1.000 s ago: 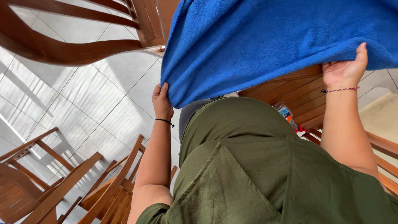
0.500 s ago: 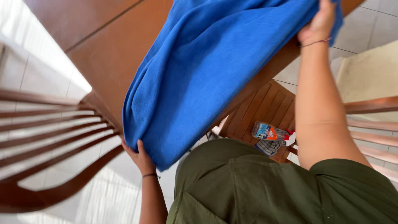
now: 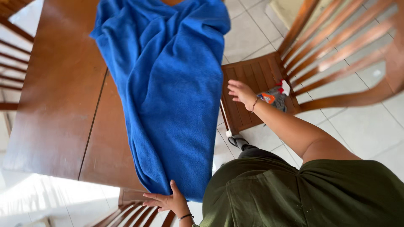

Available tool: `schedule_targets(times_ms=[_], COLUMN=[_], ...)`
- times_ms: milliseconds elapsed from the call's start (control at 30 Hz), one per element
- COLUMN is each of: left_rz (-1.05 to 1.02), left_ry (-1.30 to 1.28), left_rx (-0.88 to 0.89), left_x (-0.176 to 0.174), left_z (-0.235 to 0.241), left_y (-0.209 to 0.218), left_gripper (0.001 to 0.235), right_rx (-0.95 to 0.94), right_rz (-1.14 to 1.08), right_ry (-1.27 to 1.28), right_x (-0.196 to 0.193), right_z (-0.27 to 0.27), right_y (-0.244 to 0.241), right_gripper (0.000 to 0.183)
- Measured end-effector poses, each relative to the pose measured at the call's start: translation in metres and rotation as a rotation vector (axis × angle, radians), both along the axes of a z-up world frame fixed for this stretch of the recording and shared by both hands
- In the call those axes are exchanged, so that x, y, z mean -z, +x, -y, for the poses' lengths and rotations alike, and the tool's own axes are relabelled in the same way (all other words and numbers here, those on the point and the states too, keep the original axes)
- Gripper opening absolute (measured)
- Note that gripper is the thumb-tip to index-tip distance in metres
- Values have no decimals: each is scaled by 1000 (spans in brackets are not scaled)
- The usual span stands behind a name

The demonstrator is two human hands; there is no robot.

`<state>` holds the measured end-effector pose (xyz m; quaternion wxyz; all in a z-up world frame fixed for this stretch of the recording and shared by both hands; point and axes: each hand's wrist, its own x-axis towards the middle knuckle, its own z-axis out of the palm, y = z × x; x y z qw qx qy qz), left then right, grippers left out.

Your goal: The person sprays and wipes a wooden chair and table using a cleaning spray and a cloth. They then spread a blue cloth over the table and place a vase of flowers and a cup and saucer on it.

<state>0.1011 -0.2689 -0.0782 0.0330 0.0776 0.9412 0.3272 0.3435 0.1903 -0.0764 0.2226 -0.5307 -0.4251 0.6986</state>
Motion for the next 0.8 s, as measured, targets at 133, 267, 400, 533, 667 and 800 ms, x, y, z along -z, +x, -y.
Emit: schedule_targets(times_ms=[133,267,400,533,667,800], left_rz=[-47,-93,129,539,549,602], left_ry=[34,195,499,330,284,245], left_rx=[263,577,1167,1553,1855,2138], left_x=[-37,-94,-142,-180,-195,-188], left_z=[-28,-89,-152,-207,-254,-286], left_y=[-12,24,87,182,312,459], left_gripper=[120,110,76,69,77,85], right_rx=[-180,-306,-385,-352,-281,-151], right_rz=[11,90,12,90,176,200], right_ry=[-36,-6,260,303,330,340], right_x=[-4,-21,-57,-124,-168,-173], right_z=[98,167,199,213,218,228], right_y=[48,97,162,235,342,465], right_gripper=[44,41,41,50,52,60])
